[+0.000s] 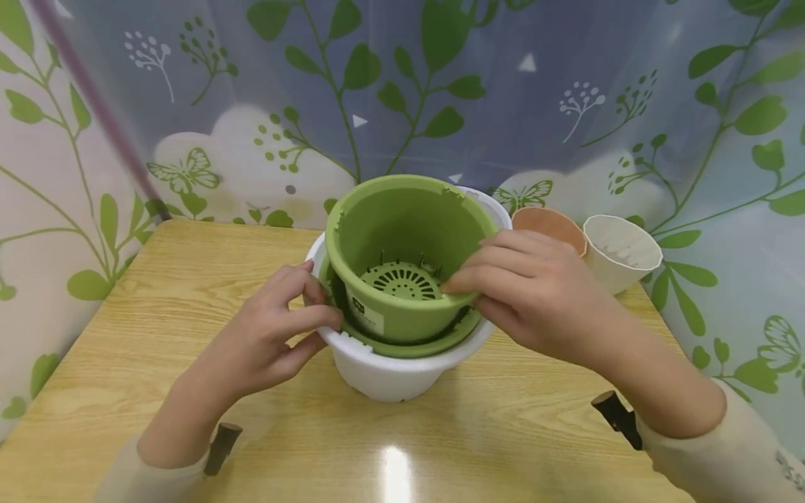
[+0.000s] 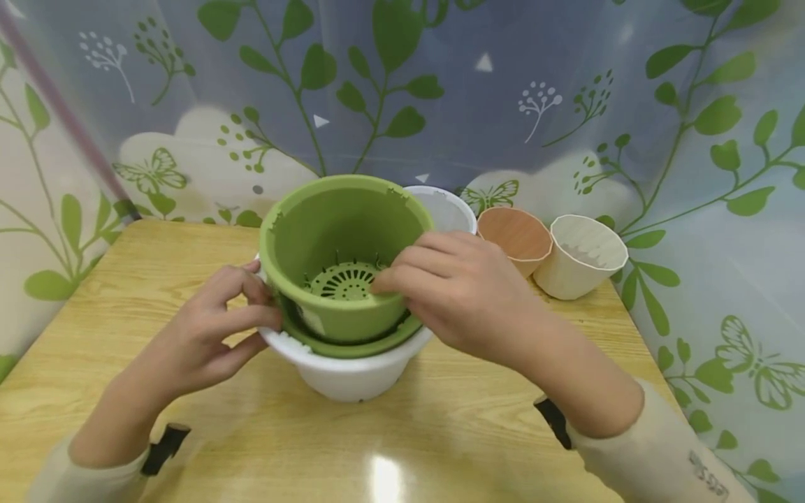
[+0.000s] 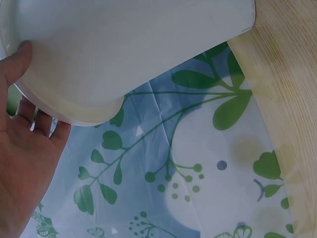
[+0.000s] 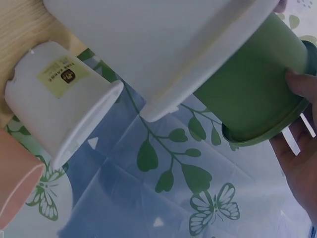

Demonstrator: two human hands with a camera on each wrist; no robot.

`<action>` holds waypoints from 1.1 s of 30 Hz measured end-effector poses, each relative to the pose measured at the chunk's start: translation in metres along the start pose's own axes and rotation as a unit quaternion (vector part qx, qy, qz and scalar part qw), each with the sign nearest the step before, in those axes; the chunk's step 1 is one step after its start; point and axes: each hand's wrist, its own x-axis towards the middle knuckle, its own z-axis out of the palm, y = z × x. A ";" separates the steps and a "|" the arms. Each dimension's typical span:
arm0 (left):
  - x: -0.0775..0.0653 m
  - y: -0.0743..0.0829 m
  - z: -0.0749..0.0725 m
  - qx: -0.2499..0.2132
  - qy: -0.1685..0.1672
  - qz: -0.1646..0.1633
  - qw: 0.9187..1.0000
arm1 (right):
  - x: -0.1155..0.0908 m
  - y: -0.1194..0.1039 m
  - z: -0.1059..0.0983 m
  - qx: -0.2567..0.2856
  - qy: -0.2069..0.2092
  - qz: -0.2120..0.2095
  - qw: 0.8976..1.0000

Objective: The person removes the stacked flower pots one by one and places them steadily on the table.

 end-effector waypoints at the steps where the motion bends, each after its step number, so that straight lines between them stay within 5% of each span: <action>1: 0.000 0.000 0.000 0.000 0.000 0.000 1.000 | 0.002 0.000 0.000 -0.001 0.010 0.000 1.000; 16: -0.002 -0.001 -0.001 -0.001 -0.005 -0.001 1.000 | 0.016 0.023 -0.011 0.024 0.062 0.039 0.997; 33: -0.002 -0.002 -0.001 -0.004 -0.005 -0.003 1.000 | 0.024 0.069 0.007 -0.061 0.115 0.087 0.988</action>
